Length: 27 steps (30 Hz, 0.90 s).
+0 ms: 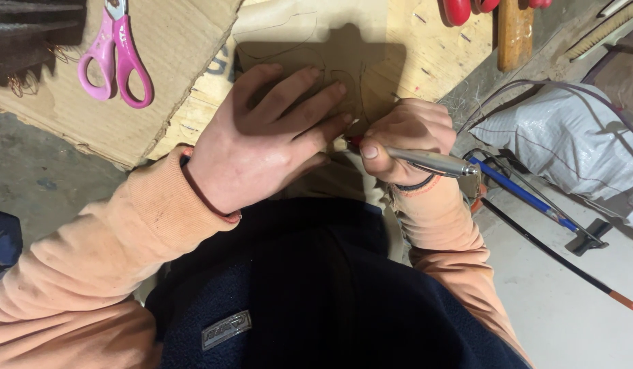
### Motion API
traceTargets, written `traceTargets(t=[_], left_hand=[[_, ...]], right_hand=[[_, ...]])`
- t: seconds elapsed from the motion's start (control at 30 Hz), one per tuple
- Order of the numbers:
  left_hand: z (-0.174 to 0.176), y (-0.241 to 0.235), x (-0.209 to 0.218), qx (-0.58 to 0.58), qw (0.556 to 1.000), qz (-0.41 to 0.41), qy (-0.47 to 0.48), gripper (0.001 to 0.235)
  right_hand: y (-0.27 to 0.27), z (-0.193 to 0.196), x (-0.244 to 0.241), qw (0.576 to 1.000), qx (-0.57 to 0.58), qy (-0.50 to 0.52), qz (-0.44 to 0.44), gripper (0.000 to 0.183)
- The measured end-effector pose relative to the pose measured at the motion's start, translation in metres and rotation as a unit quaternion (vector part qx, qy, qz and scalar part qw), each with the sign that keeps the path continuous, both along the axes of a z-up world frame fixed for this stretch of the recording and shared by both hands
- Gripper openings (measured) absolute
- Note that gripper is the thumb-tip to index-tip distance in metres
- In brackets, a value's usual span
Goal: Draw a circular template and technical markings on a piece of cardboard using a pen and a round object as a guide.
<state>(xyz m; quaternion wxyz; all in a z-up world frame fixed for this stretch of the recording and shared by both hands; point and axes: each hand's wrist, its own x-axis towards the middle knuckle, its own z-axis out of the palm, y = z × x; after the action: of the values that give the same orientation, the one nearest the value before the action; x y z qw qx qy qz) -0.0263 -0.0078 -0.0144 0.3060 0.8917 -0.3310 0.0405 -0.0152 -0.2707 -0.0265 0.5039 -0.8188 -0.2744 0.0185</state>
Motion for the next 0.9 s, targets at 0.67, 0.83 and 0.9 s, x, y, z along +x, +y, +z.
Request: traceTargets(t=[0.67,0.83,0.9], left_hand=[[0.0,0.002,0.013,-0.017,0.999,-0.025,-0.015,0.042],[0.003,0.002,0.021,-0.016,0.999,-0.026,-0.04,0.035],[0.004,0.003,0.024,-0.025,0.998,-0.049,-0.012,0.026]], right_hand=[[0.006,-0.006,-0.003,0.998,0.067,-0.019,-0.014,0.022],[0.011,-0.001,-0.003,0.998,0.049,-0.03,0.012,0.021],[0.012,-0.002,-0.001,0.997,0.038,-0.063,0.023,0.023]])
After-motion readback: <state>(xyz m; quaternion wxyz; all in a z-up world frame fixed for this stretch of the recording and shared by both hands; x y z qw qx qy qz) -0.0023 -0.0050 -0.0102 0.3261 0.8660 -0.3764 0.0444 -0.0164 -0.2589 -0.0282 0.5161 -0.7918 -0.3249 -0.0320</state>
